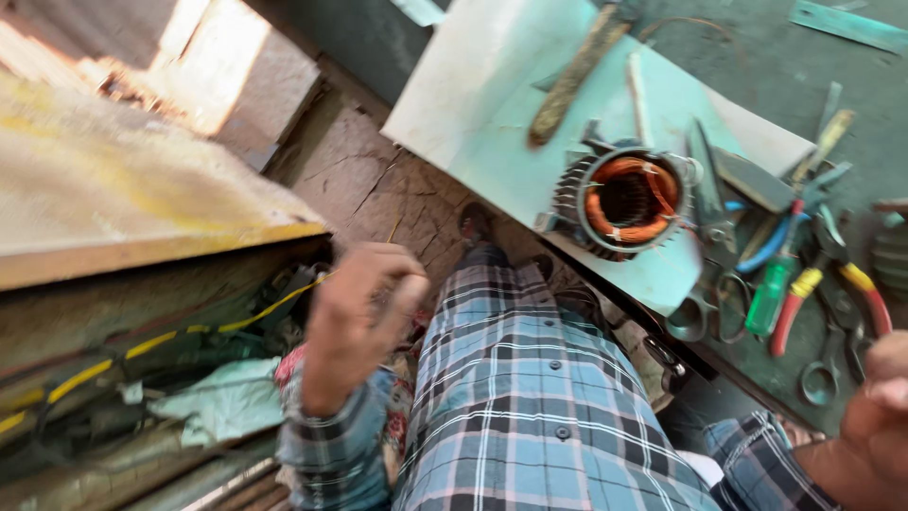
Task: The person works on a small electric motor stator, cutting insulation paper with scissors and inserting it between copper windings. They use a wooden stick to adjust the windings and continue placing paper pieces into the stator slots.
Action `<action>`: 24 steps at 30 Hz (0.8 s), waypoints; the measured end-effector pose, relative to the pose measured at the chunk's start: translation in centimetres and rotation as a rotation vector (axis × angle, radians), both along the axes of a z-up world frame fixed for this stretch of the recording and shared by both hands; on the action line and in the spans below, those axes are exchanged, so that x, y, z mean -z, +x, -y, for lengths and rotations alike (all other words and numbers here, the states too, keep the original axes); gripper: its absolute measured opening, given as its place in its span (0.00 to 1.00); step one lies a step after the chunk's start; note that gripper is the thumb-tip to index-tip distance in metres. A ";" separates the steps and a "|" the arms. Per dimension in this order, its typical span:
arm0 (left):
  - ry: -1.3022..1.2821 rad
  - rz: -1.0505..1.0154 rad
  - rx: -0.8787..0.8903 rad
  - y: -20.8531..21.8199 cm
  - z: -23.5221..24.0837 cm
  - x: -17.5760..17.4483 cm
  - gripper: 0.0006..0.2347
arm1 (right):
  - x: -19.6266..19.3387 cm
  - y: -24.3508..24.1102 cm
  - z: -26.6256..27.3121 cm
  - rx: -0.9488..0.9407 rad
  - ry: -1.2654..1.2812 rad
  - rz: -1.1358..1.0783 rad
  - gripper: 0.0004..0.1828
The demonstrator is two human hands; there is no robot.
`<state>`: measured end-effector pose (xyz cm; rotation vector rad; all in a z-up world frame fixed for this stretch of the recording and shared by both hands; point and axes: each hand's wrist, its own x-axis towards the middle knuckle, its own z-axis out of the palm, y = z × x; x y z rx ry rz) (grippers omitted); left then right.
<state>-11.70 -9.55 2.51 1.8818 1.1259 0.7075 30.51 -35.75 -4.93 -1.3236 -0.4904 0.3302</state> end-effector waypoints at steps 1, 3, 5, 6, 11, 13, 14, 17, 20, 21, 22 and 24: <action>-0.006 -0.009 -0.012 -0.6 -0.8 -0.2 0.05 | -0.2 -0.3 0.2 0.022 -0.001 0.011 0.11; 0.020 -0.030 -0.085 -1.2 -2.7 -0.4 0.05 | -0.9 -0.3 0.4 0.049 -0.030 0.049 0.11; 0.013 0.016 -0.142 -1.4 -5.2 -0.5 0.06 | -2.1 0.0 0.7 0.056 -0.079 0.105 0.11; 0.026 0.167 -0.107 -1.1 -7.2 -0.3 0.07 | -2.8 -0.2 0.8 0.051 -0.133 0.149 0.11; -0.104 0.718 -0.024 1.2 -20.2 1.3 0.08 | -2.2 -2.6 -3.4 0.040 -0.725 0.267 0.11; -0.236 0.923 -0.031 2.7 -26.5 2.4 0.07 | -1.1 -3.8 -5.0 -0.104 -0.980 0.215 0.12; -0.301 0.950 0.006 3.4 -29.6 2.9 0.07 | -0.2 -4.6 -5.4 -0.110 -1.136 0.257 0.14; -0.532 1.059 0.058 6.4 -38.1 4.7 0.12 | 3.2 -5.8 -6.2 -0.101 -1.387 0.384 0.21; -0.671 1.144 0.090 9.8 -45.8 7.9 0.11 | 7.0 -6.5 -6.5 -0.057 -1.170 0.401 0.22; -0.707 1.172 0.071 11.4 -48.3 9.2 0.11 | 7.3 -7.5 -5.9 -0.040 -1.178 0.423 0.22; -0.744 1.198 0.050 12.2 -50.7 10.5 0.10 | 7.5 -8.5 -5.9 -0.022 -1.236 0.467 0.23; -0.935 1.116 -0.036 13.6 -55.8 12.6 0.22 | 6.0 -11.2 -5.9 0.048 -1.409 0.567 0.23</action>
